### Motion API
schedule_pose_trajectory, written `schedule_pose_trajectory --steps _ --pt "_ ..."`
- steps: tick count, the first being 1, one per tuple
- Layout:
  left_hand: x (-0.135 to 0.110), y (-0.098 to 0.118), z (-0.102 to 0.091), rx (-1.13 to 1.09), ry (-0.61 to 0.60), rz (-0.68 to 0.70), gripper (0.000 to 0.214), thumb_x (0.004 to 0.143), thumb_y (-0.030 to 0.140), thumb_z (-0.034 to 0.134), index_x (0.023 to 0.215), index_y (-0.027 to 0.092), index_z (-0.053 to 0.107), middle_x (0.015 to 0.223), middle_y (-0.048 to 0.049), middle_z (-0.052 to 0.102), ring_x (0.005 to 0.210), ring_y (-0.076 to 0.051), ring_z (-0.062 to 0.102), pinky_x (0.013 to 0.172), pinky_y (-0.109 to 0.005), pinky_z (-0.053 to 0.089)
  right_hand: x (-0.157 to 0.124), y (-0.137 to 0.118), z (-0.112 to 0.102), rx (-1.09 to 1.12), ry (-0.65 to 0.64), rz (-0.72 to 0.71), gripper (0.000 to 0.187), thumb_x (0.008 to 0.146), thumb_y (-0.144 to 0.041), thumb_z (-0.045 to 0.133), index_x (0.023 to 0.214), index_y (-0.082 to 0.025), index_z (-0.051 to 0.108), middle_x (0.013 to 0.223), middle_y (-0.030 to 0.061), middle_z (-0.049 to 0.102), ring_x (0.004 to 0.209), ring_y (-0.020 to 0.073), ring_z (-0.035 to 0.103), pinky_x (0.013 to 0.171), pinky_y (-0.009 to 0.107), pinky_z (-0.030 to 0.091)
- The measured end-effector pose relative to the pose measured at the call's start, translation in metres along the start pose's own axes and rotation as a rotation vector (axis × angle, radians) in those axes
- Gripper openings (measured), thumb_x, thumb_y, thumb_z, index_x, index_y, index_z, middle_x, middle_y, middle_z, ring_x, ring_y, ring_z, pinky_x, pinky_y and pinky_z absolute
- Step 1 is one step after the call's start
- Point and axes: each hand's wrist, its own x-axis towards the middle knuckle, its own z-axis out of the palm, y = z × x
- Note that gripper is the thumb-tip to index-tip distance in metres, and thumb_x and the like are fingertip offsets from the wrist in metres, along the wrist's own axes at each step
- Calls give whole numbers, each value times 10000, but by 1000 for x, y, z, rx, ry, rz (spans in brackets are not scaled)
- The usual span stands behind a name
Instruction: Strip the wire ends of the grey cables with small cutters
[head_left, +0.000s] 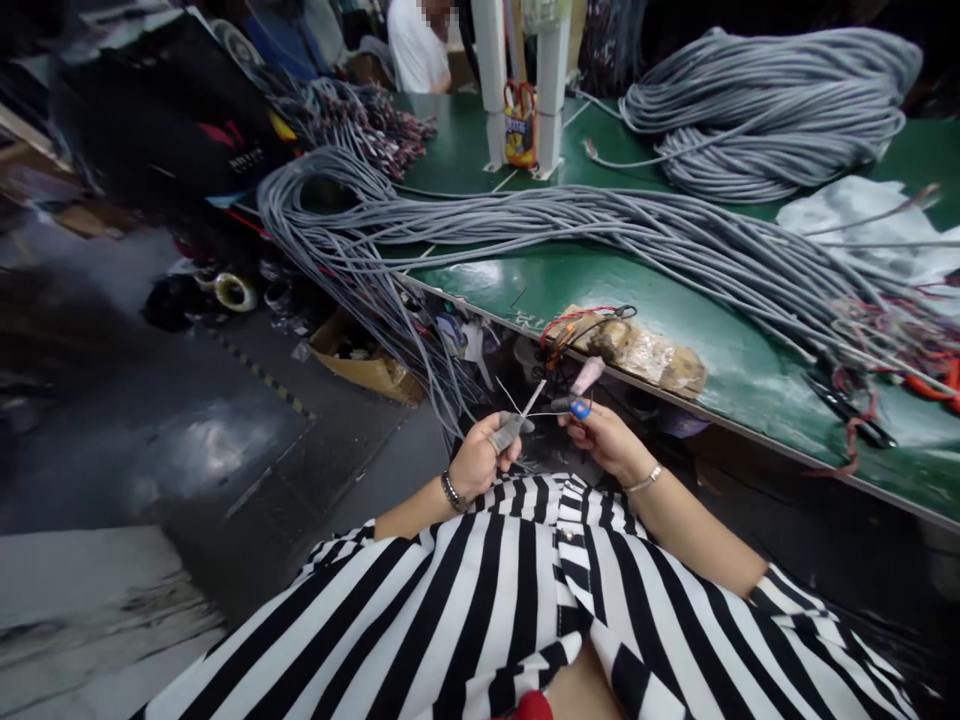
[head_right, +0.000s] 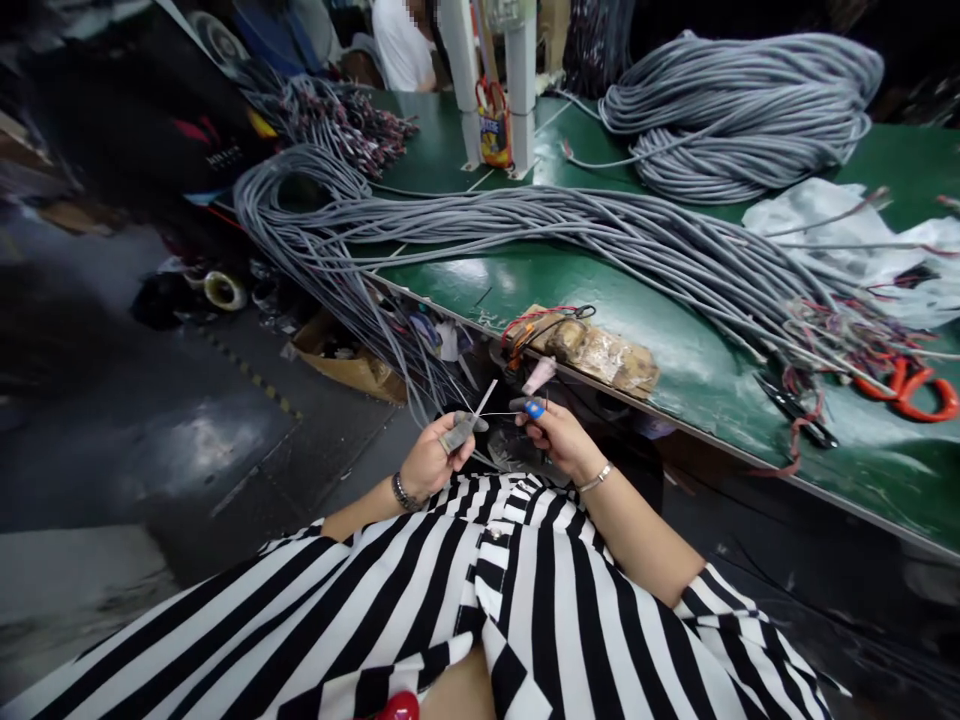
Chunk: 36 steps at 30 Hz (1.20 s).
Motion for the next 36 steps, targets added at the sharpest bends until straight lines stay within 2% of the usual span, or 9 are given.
schedule_pose_trajectory --steps 2,4,7,11,14,19,25,30,36 --pt "-3 2 1 35 1 -8 355 747 477 654 867 149 595 501 45 518 362 -33 371 344 -156 244 -5 -1 1 -133 8 -19 309 664 -423 737 736 -156 598 696 2 603 451 29 318 378 166 164" --pt "-6 3 2 68 -3 -27 387 737 496 656 897 154 575 508 46 539 359 -39 402 347 -152 279 -11 -4 1 -261 15 -68 243 675 -366 720 759 -159 625 692 -2 609 474 41 370 406 173 260" --pt "-8 5 3 140 -39 -28 408 751 495 644 952 152 551 534 40 574 366 -47 455 358 -144 311 -23 -11 -3 -405 38 -194 179 667 -241 686 835 -180 674 736 4 643 631 105 528 611 244 449" --pt "-9 7 6 262 -97 0 380 786 467 619 967 139 562 554 33 586 381 -42 476 370 -135 329 -42 -21 -12 -519 45 -333 305 685 -179 652 985 -219 685 912 25 683 823 167 585 828 340 460" --pt "-9 9 10 349 -132 16 344 799 451 609 920 131 574 548 32 579 361 -30 446 361 -133 325 -52 -27 -17 -514 28 -363 313 747 -273 662 1057 -230 667 1015 44 679 940 199 596 890 367 451" --pt "-7 10 20 423 -221 -46 329 761 437 650 839 126 574 560 14 592 404 -66 535 377 -146 377 -56 -27 -5 -609 22 -377 209 735 -368 697 861 -202 685 826 28 679 765 177 592 742 321 480" --pt "2 11 32 320 -283 1 363 721 432 696 936 145 642 822 -47 670 662 -126 629 516 -208 495 -56 -21 11 -566 22 -381 172 751 -348 673 743 -178 657 669 0 633 605 124 532 606 262 433" --pt "7 8 40 248 -161 91 273 689 392 738 746 132 678 690 -1 624 599 -78 543 582 -206 473 -57 -18 10 -541 47 -365 202 745 -366 673 700 -176 623 607 -16 582 553 106 481 550 244 399" --pt "14 2 49 -16 114 36 316 569 330 800 610 136 553 543 49 522 500 -54 486 490 -185 429 -63 -17 13 -692 21 -470 172 806 -337 612 743 -177 627 670 4 612 603 124 517 587 257 416"
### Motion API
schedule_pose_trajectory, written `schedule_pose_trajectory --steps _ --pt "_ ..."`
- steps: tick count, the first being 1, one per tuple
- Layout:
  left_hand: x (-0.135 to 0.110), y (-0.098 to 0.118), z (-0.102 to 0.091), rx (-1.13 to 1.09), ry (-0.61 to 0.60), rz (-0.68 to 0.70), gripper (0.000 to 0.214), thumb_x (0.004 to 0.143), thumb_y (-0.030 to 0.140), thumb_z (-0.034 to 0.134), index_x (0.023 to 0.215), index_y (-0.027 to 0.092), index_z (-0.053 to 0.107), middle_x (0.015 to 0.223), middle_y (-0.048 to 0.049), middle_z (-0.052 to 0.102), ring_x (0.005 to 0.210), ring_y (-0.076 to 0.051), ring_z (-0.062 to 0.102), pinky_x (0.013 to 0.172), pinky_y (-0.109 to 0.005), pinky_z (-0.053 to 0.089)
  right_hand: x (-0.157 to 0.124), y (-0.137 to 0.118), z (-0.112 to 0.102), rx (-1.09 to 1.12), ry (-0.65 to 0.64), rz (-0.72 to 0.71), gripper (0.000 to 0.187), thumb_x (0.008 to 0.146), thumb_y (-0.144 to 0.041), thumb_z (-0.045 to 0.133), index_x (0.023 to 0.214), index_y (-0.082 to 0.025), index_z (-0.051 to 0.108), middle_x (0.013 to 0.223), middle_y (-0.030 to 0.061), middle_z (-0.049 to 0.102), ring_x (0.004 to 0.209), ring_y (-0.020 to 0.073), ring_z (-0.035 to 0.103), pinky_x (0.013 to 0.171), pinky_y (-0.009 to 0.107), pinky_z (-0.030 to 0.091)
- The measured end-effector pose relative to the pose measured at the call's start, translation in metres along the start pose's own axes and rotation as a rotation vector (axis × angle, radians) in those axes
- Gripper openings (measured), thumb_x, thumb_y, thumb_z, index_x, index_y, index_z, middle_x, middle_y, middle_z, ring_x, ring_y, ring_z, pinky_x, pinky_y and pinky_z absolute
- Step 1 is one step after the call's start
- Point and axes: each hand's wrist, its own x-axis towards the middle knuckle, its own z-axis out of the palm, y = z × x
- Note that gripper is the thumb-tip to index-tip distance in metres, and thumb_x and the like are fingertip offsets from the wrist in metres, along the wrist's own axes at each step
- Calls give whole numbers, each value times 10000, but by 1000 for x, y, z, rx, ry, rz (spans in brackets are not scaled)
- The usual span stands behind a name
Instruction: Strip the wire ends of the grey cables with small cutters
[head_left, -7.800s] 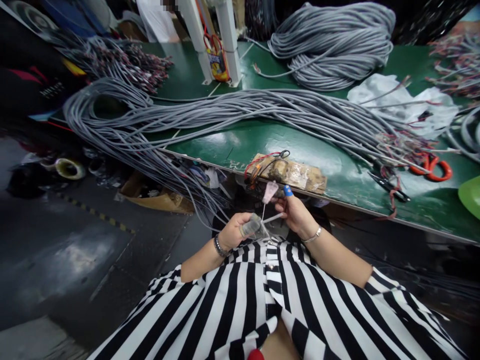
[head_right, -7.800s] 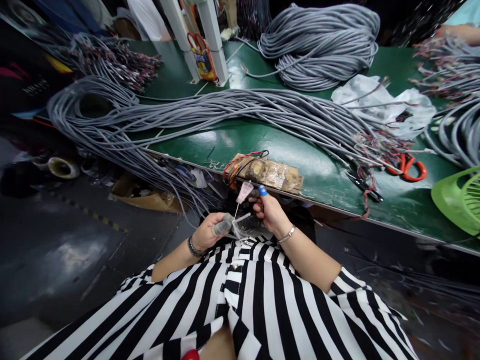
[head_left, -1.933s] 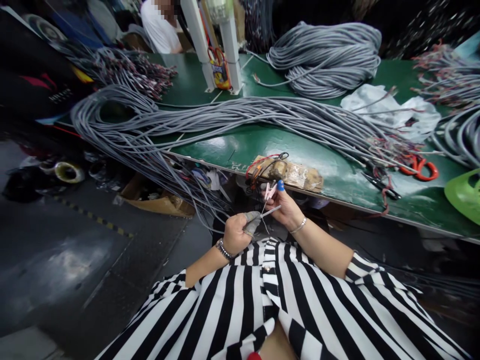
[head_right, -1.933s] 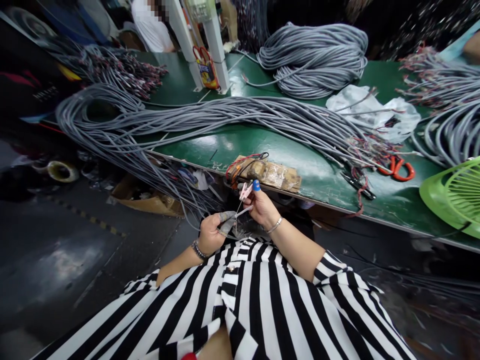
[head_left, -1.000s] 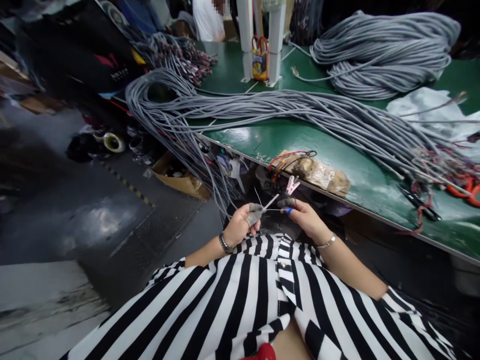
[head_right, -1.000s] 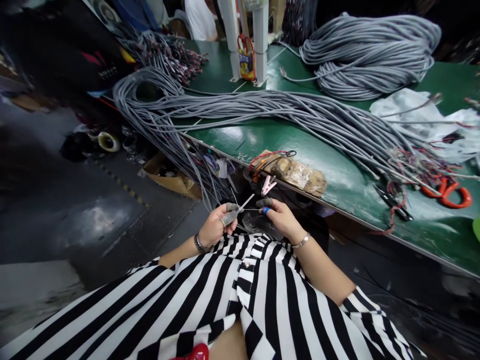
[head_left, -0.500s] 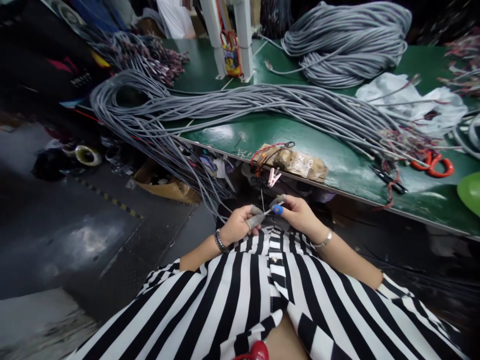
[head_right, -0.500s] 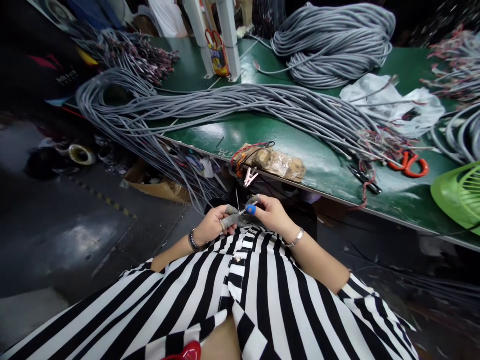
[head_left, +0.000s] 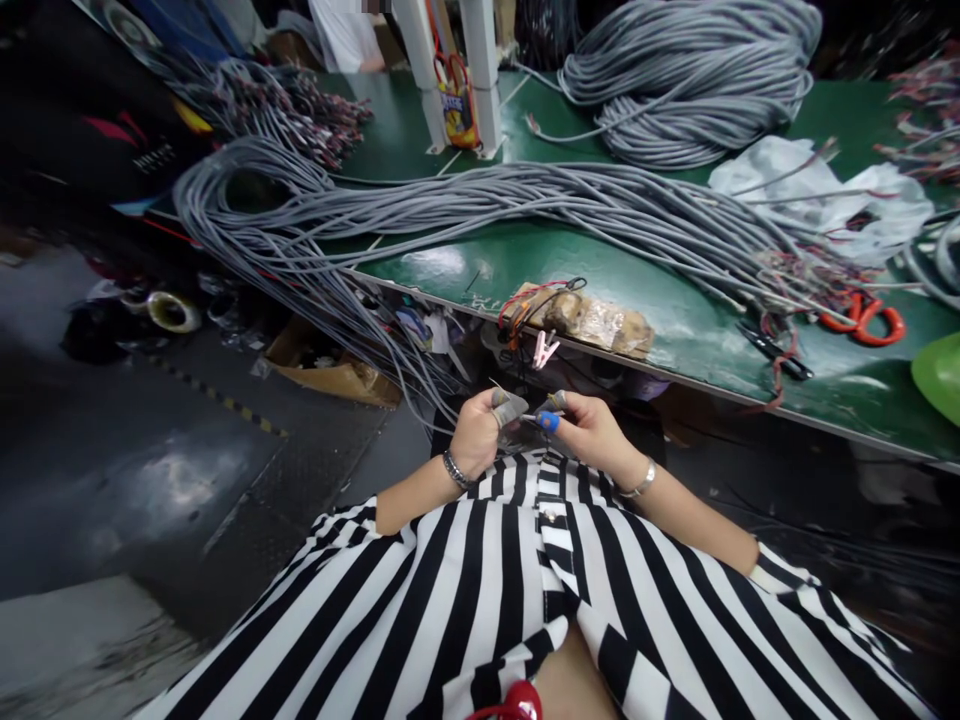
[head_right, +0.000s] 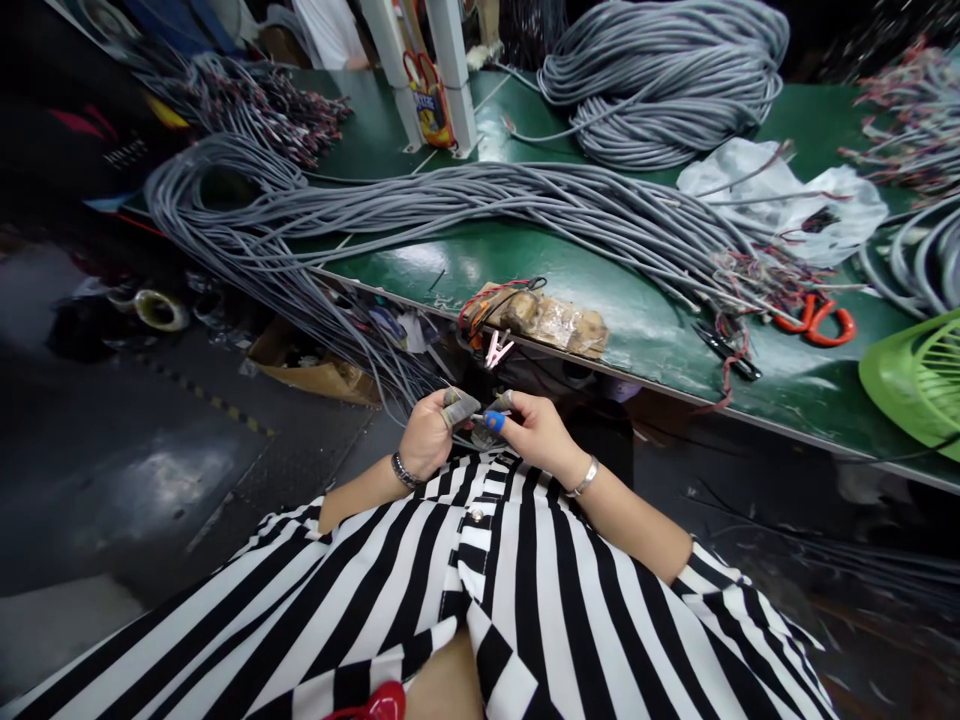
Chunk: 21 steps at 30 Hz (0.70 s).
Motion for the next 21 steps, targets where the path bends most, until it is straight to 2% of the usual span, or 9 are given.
schedule_pose_trajectory --steps 6,9,12,13,14,17,19,20,21 --pt "10 5 0 -181 207 -44 389 503 290 802 632 161 459 538 74 500 464 -49 483 473 -189 467 -3 -5 3 -296 -91 -127 211 850 -321 558 709 -172 607 647 7 569 593 118 483 573 251 380" --pt "24 16 -10 -269 289 -20 380 537 305 796 682 166 474 549 76 507 469 -51 492 483 -188 465 -4 -6 3 -280 -113 -132 210 848 -315 556 705 -165 598 648 4 560 597 113 483 579 244 385" --pt "38 26 -27 -369 378 -14 380 631 405 760 683 165 470 539 82 491 455 -41 487 519 -191 461 -5 -6 2 -162 -160 -105 210 840 -339 572 731 -164 613 677 7 584 627 116 506 603 244 410" --pt "40 27 -31 -366 345 7 392 661 457 735 682 163 475 555 72 510 476 -47 513 555 -203 474 -5 -5 2 -103 -156 -74 213 833 -357 583 751 -165 622 689 8 593 634 118 512 608 246 418" --pt "40 26 -34 -331 253 42 406 685 513 704 702 160 504 598 48 555 537 -69 567 612 -229 495 -5 -5 1 -33 -128 -33 222 821 -379 599 766 -166 627 689 6 596 629 117 512 604 247 421" --pt "27 17 -35 -93 -225 52 536 657 620 680 869 132 611 814 -69 673 804 -175 660 759 -292 501 -3 -2 1 204 9 113 267 768 -433 654 763 -169 608 657 -10 582 581 102 491 575 245 417" --pt "14 10 -30 49 -508 -9 590 585 553 771 965 129 615 898 -95 682 855 -201 656 765 -297 497 -2 0 2 331 82 189 297 738 -452 680 738 -172 581 627 -24 562 540 86 462 550 239 406" --pt "8 7 -26 101 -573 -28 578 579 496 799 987 135 607 909 -88 680 842 -192 653 757 -293 498 -1 0 4 372 96 217 306 727 -457 688 737 -173 575 621 -29 559 530 82 455 544 237 404" --pt "3 7 -22 146 -586 -32 541 592 443 809 989 141 601 895 -72 677 811 -173 649 740 -282 500 -1 1 5 393 95 234 312 720 -460 694 741 -173 575 623 -30 559 528 81 456 545 237 405"
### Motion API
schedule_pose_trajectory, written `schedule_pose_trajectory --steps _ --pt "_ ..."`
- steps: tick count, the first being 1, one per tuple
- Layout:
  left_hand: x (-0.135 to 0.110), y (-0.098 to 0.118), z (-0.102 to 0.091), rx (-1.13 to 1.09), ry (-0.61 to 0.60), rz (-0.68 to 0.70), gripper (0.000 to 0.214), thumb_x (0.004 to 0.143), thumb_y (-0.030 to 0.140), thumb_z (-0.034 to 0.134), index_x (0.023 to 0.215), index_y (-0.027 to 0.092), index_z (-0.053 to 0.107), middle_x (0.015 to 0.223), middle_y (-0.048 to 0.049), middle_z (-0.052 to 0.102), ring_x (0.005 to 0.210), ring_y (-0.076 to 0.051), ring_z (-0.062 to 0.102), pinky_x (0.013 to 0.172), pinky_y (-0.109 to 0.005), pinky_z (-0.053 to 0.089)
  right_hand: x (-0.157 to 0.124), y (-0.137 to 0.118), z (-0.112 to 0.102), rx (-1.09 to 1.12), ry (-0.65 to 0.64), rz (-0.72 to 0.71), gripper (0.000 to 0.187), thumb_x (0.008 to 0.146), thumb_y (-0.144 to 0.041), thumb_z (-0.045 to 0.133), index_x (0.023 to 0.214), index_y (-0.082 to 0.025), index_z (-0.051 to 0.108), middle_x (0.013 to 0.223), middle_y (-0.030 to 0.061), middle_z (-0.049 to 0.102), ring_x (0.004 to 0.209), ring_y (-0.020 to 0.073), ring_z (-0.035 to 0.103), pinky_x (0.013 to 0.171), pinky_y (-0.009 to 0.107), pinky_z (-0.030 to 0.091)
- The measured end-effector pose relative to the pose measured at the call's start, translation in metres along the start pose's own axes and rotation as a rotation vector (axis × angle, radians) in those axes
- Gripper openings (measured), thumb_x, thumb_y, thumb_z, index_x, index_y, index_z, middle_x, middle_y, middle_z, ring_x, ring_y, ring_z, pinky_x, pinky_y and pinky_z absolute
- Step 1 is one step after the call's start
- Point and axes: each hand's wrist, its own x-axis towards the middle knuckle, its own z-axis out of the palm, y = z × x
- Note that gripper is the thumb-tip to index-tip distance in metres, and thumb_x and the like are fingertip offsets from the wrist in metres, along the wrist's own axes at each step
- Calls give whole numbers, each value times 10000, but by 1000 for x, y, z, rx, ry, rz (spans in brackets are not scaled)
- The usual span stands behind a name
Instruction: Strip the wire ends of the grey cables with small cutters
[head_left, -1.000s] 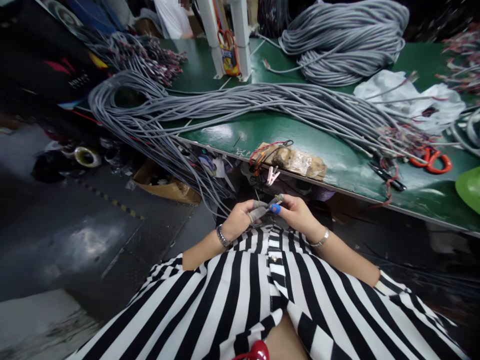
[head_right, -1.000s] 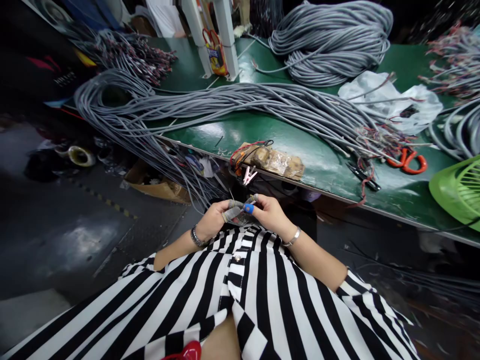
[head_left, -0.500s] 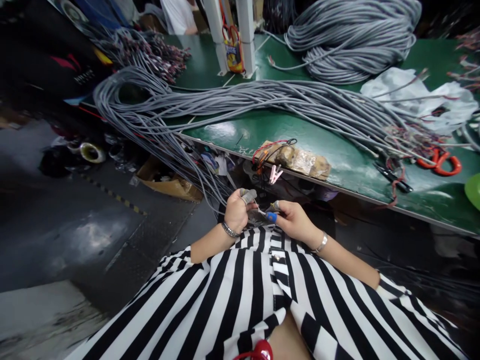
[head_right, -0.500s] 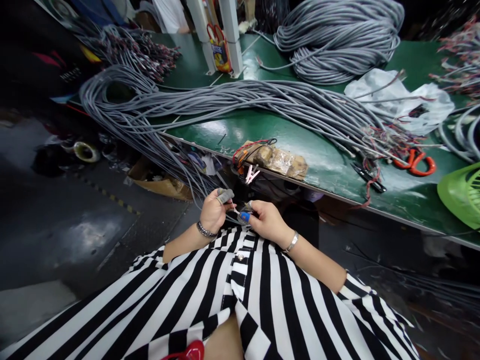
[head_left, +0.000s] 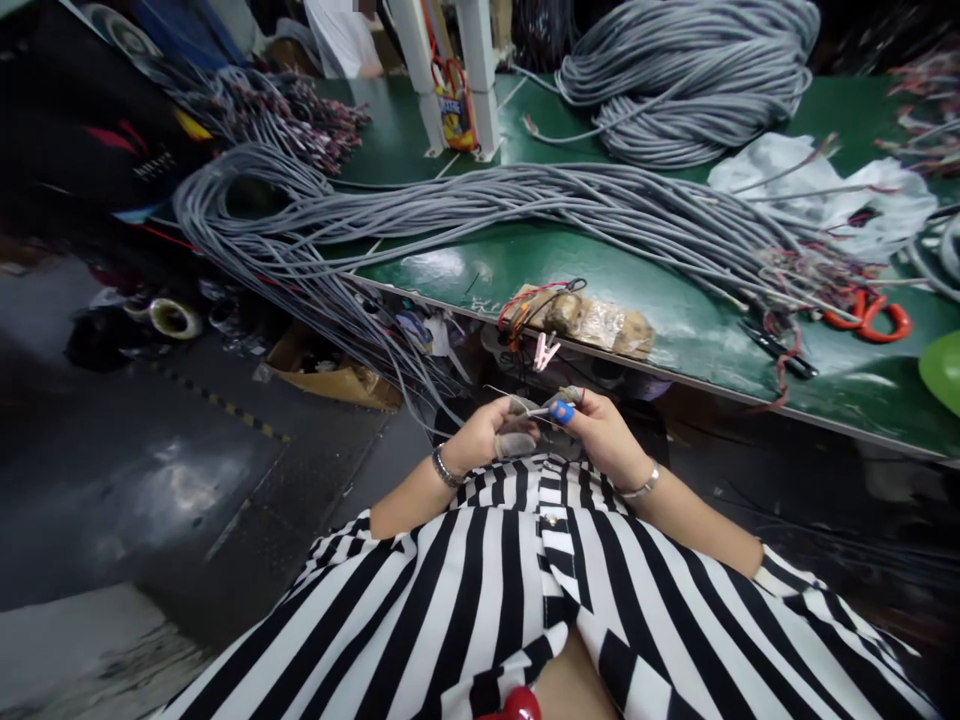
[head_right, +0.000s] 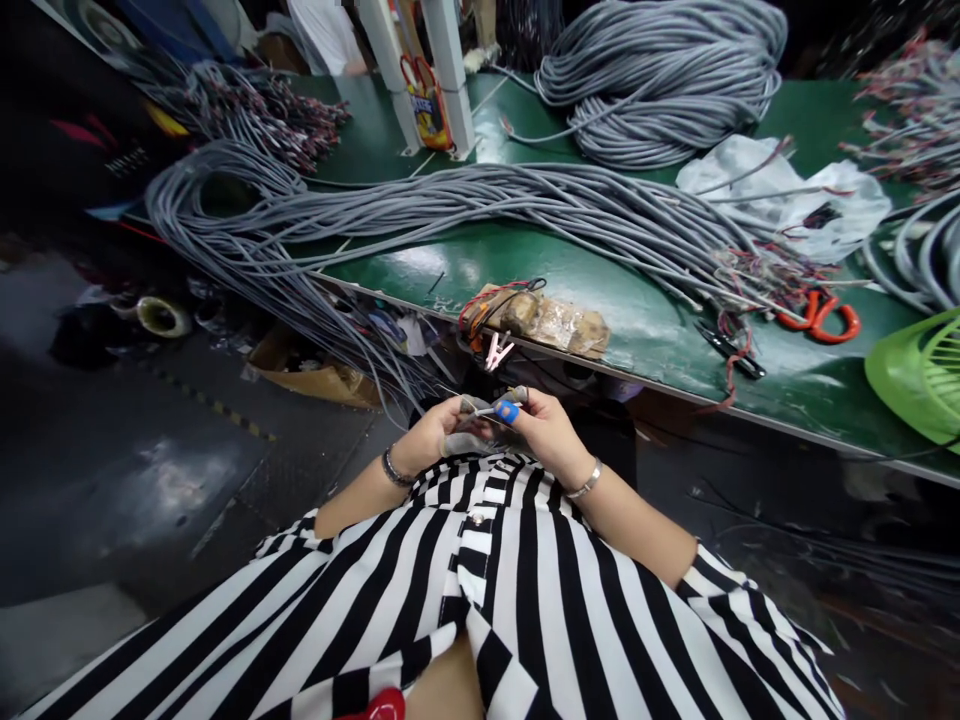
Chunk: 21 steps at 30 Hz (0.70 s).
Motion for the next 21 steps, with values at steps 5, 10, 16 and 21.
schedule_pose_trajectory --steps 5,10,16,21 --pt "-2 10 14 172 237 -16 331 683 389 754 836 133 610 593 28 583 478 -51 506 468 -159 412 0 -1 0 -160 -69 -33 335 763 -496 643 756 -170 569 645 -19 557 577 100 487 585 252 419" --pt "-7 13 8 127 367 -70 317 716 430 706 820 136 648 480 50 517 329 -18 337 314 -152 213 -2 -12 -21 -626 -130 -272 346 936 -466 364 968 -179 555 820 45 613 732 154 550 685 298 432" --pt "-14 4 3 13 388 -70 292 692 365 736 850 125 686 483 47 505 372 -15 338 364 -157 228 -9 -35 -29 -1202 -68 -458 270 930 -319 417 860 -166 628 850 75 614 751 177 506 695 310 394" --pt "-18 7 7 -17 408 -34 271 679 344 746 822 119 693 672 -14 659 568 -82 560 572 -205 459 -11 -47 -17 -1452 -66 -625 233 882 -291 503 732 -165 628 738 59 609 692 177 440 685 320 356"
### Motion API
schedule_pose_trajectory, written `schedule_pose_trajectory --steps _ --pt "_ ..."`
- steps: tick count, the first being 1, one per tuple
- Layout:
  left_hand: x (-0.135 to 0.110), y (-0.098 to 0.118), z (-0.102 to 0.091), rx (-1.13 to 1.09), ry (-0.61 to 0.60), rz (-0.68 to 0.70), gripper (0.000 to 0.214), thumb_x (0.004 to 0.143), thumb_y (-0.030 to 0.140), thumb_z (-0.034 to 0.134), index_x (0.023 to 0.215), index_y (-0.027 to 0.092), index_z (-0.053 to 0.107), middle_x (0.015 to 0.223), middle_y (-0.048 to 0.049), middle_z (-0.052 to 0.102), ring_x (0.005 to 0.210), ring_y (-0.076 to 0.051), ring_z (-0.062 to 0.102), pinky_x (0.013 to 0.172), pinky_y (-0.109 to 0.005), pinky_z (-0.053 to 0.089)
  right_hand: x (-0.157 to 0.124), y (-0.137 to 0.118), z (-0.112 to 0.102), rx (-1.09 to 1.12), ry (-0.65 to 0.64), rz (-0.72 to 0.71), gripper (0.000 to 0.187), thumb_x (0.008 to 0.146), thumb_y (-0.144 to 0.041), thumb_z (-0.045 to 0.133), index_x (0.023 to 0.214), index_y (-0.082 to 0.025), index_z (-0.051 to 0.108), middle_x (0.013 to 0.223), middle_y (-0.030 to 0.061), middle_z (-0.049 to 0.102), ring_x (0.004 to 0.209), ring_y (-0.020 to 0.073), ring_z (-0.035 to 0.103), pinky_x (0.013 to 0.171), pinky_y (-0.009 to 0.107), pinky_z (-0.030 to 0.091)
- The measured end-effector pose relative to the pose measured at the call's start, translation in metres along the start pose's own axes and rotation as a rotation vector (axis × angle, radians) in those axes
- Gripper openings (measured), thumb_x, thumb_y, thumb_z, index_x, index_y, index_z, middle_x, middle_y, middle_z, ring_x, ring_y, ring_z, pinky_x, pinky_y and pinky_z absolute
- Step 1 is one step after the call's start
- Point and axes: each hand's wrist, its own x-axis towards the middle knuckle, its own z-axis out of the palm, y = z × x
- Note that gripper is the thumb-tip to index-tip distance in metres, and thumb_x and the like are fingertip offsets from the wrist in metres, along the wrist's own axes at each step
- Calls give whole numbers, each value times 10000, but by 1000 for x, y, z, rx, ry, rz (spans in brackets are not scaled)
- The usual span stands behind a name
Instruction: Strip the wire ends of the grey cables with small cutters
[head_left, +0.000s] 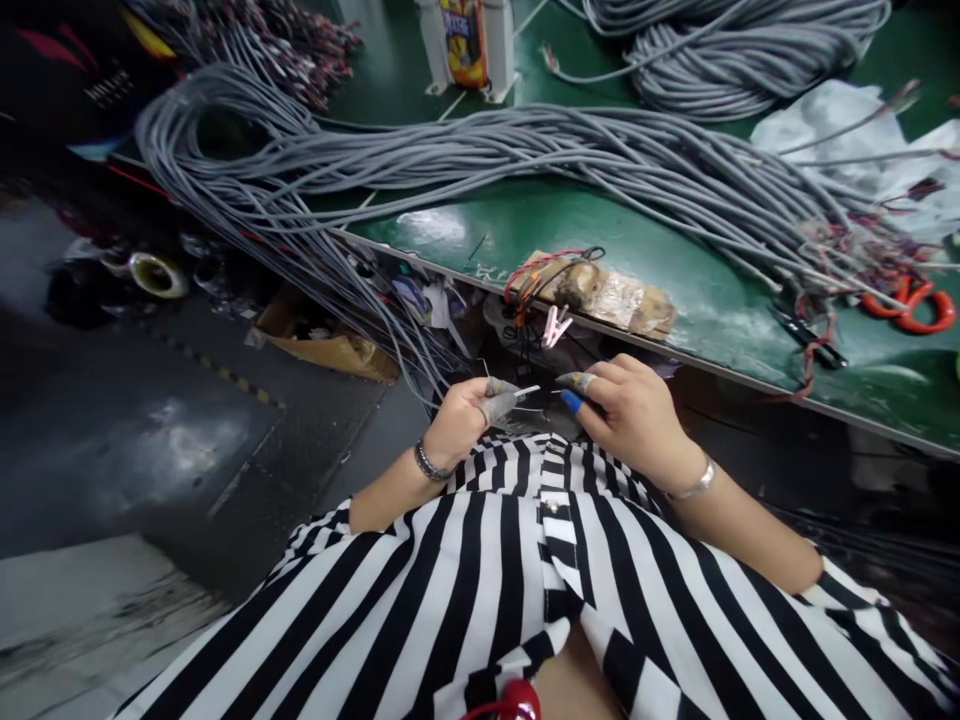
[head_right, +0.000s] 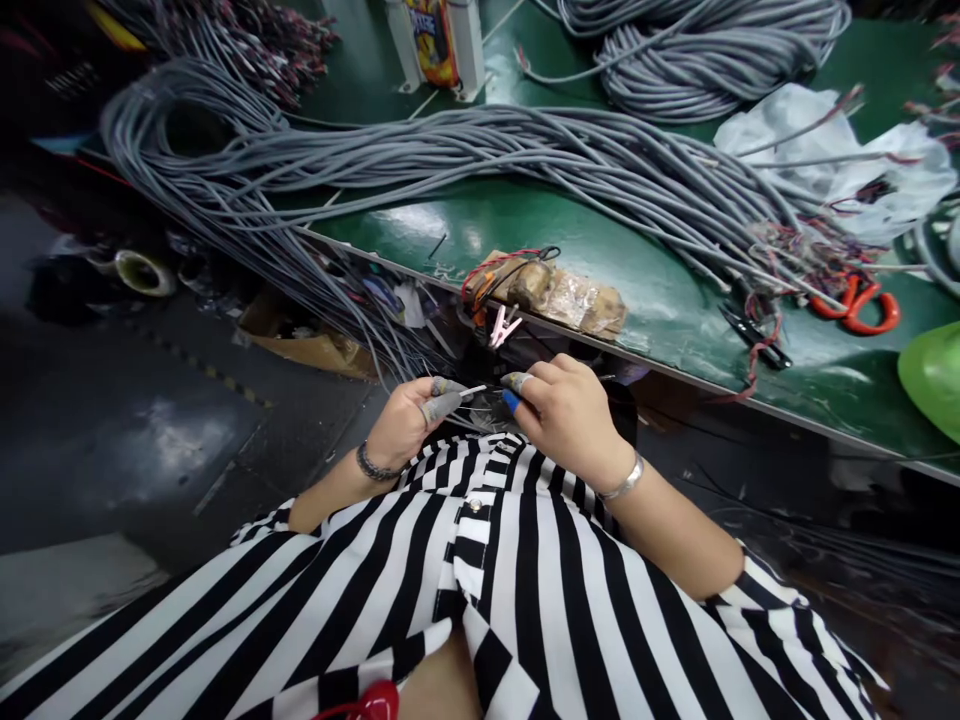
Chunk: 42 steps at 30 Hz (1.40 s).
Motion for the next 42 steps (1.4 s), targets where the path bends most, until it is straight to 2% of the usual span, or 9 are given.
schedule_pose_trajectory --steps 4,10,18,24,42 --pt "-5 6 0 58 -9 39 266 693 323 741 865 123 705 785 -43 711 700 -131 630 686 -247 502 5 -5 -3 -87 0 -44 221 869 -285 513 729 -163 632 725 59 603 690 179 422 691 324 335" --pt "-9 11 1 130 -12 62 298 698 326 738 910 118 709 854 -65 729 760 -159 658 745 -271 521 9 -8 -5 -139 -48 -51 221 863 -298 520 731 -163 635 718 59 588 687 179 402 675 329 302" --pt "-12 16 4 161 -25 67 274 708 333 727 884 123 708 826 -54 727 743 -150 660 736 -265 532 9 -10 -3 -148 -100 -47 222 859 -298 526 706 -166 620 713 70 576 702 186 399 663 338 276" --pt "-11 17 3 218 -14 93 288 724 338 712 911 118 712 882 -75 733 783 -164 664 761 -280 533 8 -10 -6 -144 -66 -36 248 886 -298 483 726 -168 621 725 68 577 694 183 395 678 338 284" --pt "-14 20 4 273 -20 135 231 731 304 701 890 138 721 868 -58 736 801 -167 674 776 -277 543 12 -13 -8 -177 -130 -69 170 845 -288 544 756 -175 634 724 70 582 719 192 406 664 347 264"
